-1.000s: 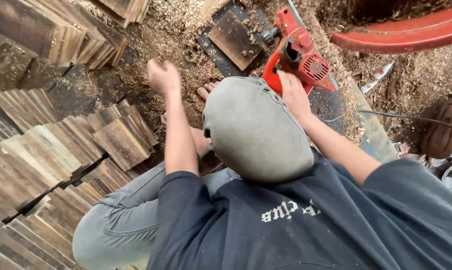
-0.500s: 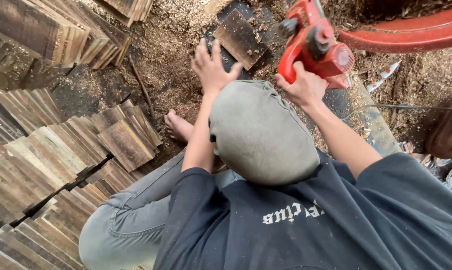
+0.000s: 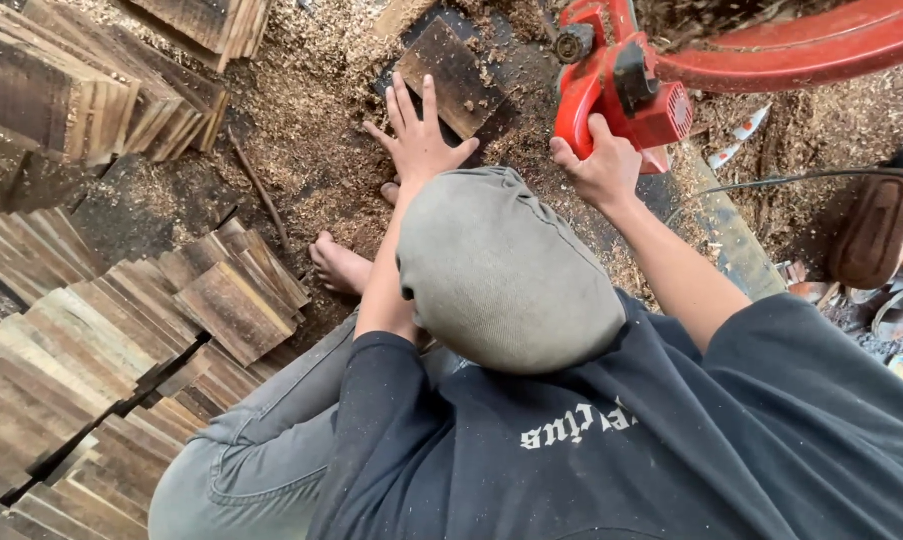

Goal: The person is using an electric hand planer to smooth the surface of small wooden shingles, working through a large stack.

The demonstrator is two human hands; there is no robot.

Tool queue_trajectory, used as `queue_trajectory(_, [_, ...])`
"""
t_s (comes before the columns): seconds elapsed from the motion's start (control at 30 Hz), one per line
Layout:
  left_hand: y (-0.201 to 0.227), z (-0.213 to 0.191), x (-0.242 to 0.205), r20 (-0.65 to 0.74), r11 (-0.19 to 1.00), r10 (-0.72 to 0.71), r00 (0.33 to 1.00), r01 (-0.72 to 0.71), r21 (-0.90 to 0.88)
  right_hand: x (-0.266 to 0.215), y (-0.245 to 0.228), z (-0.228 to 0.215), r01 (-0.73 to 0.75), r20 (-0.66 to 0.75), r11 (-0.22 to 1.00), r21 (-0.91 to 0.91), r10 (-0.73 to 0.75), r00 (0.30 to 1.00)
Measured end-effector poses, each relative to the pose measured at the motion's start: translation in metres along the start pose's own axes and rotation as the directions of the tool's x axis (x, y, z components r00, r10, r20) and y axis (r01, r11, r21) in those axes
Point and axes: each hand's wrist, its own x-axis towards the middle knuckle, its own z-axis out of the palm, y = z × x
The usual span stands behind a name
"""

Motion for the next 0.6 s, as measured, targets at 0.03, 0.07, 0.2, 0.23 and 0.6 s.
queue_trajectory(0.03, [0.0, 0.002, 0.002, -0.015, 1.0, 0.001, 1.0, -0.001, 0.011, 0.0, 0.0, 0.001, 0.013, -0.001, 1.0, 0.009, -0.013, 1.0])
queue_trajectory(0.07, [0.0, 0.004, 0.005, -0.03, 1.0, 0.002, 1.0, -0.001, 0.023, 0.0, 0.001, 0.001, 0.026, -0.001, 1.0, 0.017, -0.026, 1.0])
queue_trajectory(0.2, [-0.006, 0.011, 0.006, -0.064, 0.996, 0.023, 0.998, -0.028, -0.08, -0.008, -0.032, -0.013, -0.13, 0.158, 0.991, 0.023, 0.124, 0.98])
queue_trajectory(0.23, [-0.009, 0.012, 0.006, -0.081, 0.993, 0.048, 0.996, -0.057, -0.105, -0.009, -0.03, -0.006, -0.105, 0.108, 0.994, 0.004, 0.104, 0.989])
queue_trajectory(0.6, [-0.022, 0.001, 0.026, -0.097, 0.99, 0.137, 0.986, -0.139, -0.014, 0.013, -0.041, -0.097, -0.374, 0.28, 0.886, 0.275, 0.298, 0.912])
